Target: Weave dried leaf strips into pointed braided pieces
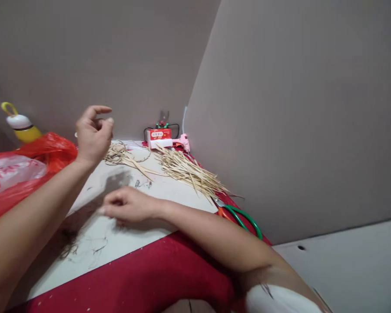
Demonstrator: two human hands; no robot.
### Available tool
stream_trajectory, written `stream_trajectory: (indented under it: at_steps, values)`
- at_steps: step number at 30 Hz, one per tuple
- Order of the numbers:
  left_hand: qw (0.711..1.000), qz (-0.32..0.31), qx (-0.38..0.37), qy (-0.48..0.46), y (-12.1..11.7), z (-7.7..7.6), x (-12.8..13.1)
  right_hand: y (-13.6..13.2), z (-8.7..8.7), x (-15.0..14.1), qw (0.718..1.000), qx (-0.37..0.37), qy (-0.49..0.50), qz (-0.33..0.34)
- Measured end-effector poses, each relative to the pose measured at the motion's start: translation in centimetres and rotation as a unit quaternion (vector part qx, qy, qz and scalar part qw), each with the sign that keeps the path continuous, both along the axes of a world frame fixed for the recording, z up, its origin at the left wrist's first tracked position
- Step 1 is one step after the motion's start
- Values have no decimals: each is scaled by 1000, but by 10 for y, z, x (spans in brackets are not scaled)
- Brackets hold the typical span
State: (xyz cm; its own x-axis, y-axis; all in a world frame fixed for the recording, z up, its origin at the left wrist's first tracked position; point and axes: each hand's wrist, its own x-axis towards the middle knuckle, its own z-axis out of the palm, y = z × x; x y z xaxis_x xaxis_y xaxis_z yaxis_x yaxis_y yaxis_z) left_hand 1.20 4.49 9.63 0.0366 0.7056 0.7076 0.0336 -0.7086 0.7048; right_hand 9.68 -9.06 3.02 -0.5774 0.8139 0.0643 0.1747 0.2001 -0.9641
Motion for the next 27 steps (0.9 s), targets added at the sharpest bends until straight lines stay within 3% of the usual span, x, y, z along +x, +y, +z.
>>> stream_trajectory:
  at_steps: [4,7,9,12,15,17,18,21,23,25,27]
  values:
    - [999,5,-38,31,8,-21,-10,18,-10,43,982,72,-129,-115]
    - [995,-8,-90,51,15,-37,-12,37,-17,70,923,161,-252,-244]
    - [991,-16,-122,60,19,-48,-11,52,-20,80,874,179,-323,-316]
    - [981,-25,-181,59,21,-64,-7,75,-24,79,816,163,-423,-358]
    - [968,-47,-243,39,18,-76,-4,93,-28,70,796,153,-464,-358]
    - [956,-69,-284,24,15,-81,-4,100,-30,68,803,151,-442,-369]
    - [950,-76,-303,17,14,-82,-4,102,-30,69,822,143,-397,-383]
    - [920,-127,-371,0,7,-83,-4,101,-29,75,892,90,-178,-405]
    - [887,-193,-418,-8,3,-85,-4,95,-27,78,922,35,-48,-382]
    - [862,-253,-439,-13,-1,-87,-3,89,-28,76,935,-24,26,-354]
    - [862,-271,-429,-9,-4,-91,-2,83,-33,71,934,-87,87,-334]
